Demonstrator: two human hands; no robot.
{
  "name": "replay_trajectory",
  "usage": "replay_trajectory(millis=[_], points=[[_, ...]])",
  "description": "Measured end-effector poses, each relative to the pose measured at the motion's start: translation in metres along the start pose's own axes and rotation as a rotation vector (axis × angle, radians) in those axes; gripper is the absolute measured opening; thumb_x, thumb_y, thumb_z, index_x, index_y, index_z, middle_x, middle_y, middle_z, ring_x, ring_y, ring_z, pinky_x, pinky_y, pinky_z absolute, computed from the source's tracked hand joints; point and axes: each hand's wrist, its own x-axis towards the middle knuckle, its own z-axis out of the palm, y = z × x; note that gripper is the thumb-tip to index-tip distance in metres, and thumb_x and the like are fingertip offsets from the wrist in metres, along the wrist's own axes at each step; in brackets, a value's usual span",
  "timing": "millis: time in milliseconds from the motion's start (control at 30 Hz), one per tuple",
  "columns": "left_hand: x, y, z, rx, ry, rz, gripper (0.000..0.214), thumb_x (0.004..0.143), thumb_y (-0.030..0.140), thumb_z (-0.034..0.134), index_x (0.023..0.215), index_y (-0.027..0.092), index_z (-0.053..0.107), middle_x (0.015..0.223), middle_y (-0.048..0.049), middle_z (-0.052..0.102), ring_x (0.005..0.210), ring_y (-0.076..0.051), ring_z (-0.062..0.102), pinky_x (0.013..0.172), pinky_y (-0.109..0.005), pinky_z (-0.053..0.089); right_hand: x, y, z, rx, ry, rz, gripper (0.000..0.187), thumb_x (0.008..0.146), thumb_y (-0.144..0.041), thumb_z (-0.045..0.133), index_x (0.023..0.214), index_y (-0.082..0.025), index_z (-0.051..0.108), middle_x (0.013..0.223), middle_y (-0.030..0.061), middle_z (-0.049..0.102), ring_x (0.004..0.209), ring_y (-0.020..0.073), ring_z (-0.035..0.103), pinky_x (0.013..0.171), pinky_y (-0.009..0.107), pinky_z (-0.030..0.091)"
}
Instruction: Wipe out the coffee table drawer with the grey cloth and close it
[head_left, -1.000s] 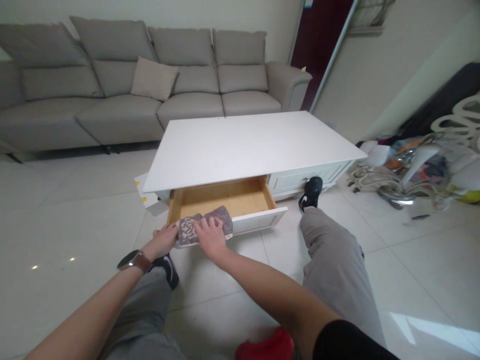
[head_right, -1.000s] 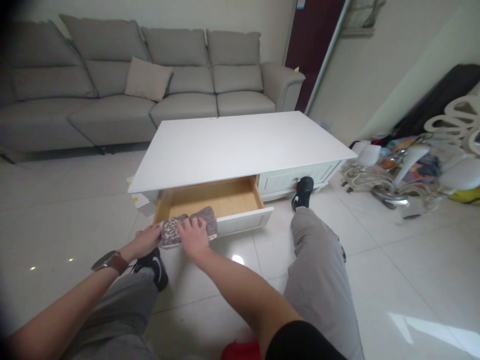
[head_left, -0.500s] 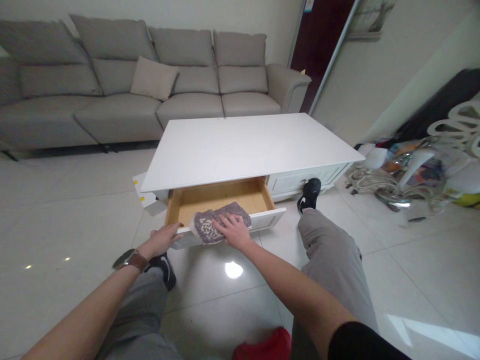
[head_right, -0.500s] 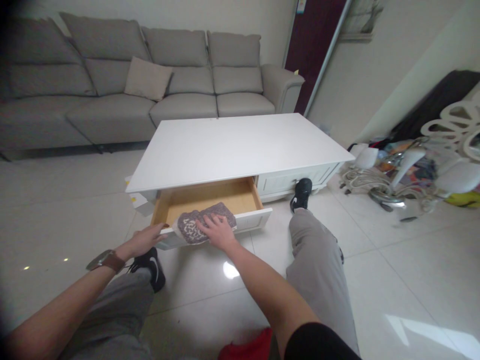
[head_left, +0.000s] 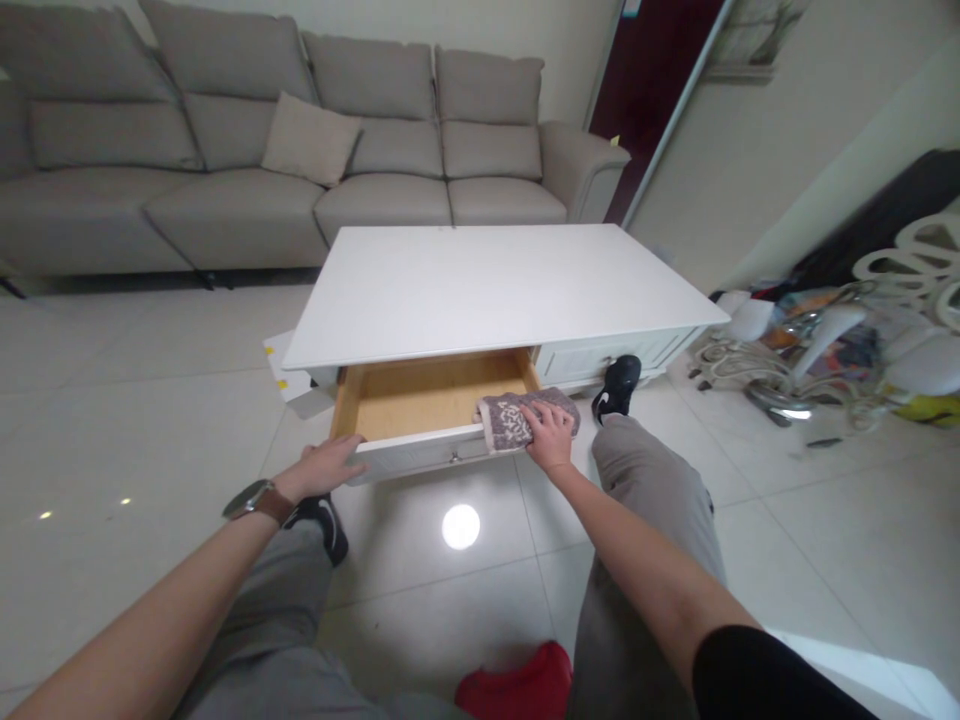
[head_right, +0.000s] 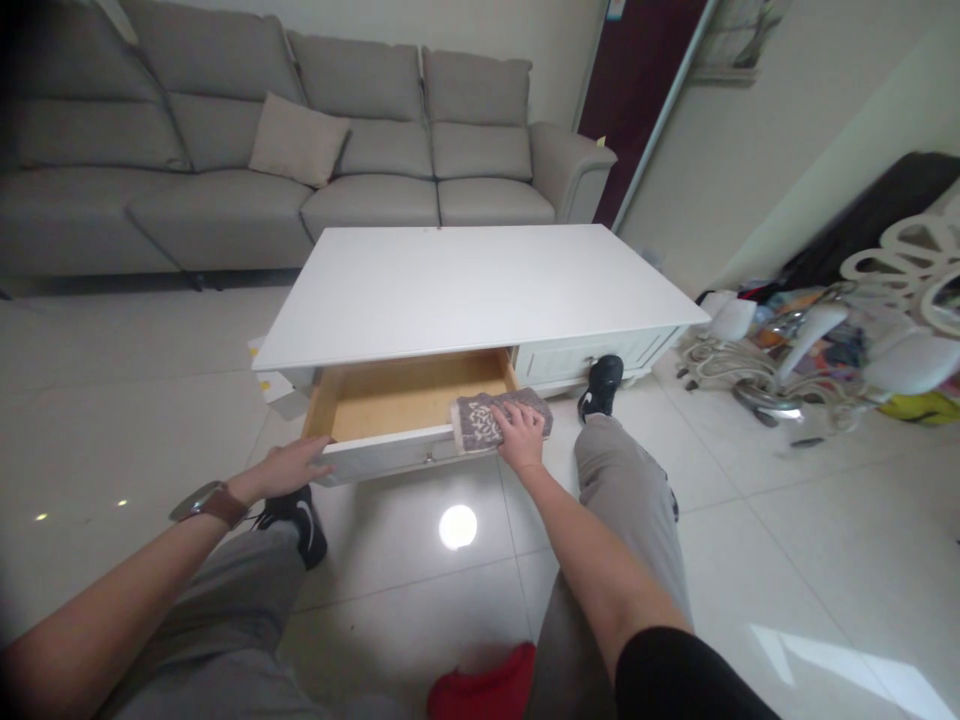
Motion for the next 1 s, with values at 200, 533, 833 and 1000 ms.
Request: replay_trajectory(millis=[200,533,833,1000], points=[[0.0,-0.001,0.0,-0.03,-0.002,0.001,0.057,0.094,0.054,0.036,0.133,0.019,0.058,0.143,-0.0181,0.06,0.13,-0.037,0.055,0.103,-0.054,0.043,-0.001,0.005,-0.009,0.097,0.125,0.249,0.062,0.074,-0.013,0.06,0.135,-0.026,0.063,0.139,0.0116,0.057,0.139,0.0326,0.036,0.113,0.052,0.019],[-0.001,0.002,-0.002,-0.064,-0.007,0.017,0.053,0.095,0.055,0.028,0.123,0.022,0.06,0.134,-0.0144,0.065,0.126,-0.032,0.057,0.1,-0.046,0.045,-0.031,0.056,0.041,0.624,0.178,0.814,0.048,0.077,-0.024,0.053,0.123,-0.014,0.062,0.112,0.0137,0.072,0.106,0.0242,0.066,0.094,0.036,0.052],[0.002,0.002,-0.005,-0.03,-0.041,-0.01,0.051,0.095,0.053,0.028,0.121,0.022,0.059,0.133,-0.0143,0.063,0.124,-0.032,0.058,0.097,-0.046,0.047,-0.04,0.065,0.084,0.694,-0.037,1.043,0.032,0.065,-0.013,0.063,0.096,-0.017,0.07,0.091,0.0107,0.075,0.086,0.0231,0.071,0.078,0.031,0.055],[-0.001,0.007,-0.009,-0.021,-0.047,-0.012,0.05,0.096,0.051,0.026,0.12,0.021,0.058,0.131,-0.0154,0.064,0.124,-0.033,0.057,0.096,-0.048,0.047,-0.033,0.076,0.075,0.745,-0.021,1.05,0.026,0.065,-0.017,0.064,0.09,-0.016,0.071,0.084,0.0088,0.075,0.081,0.0231,0.072,0.073,0.03,0.055]])
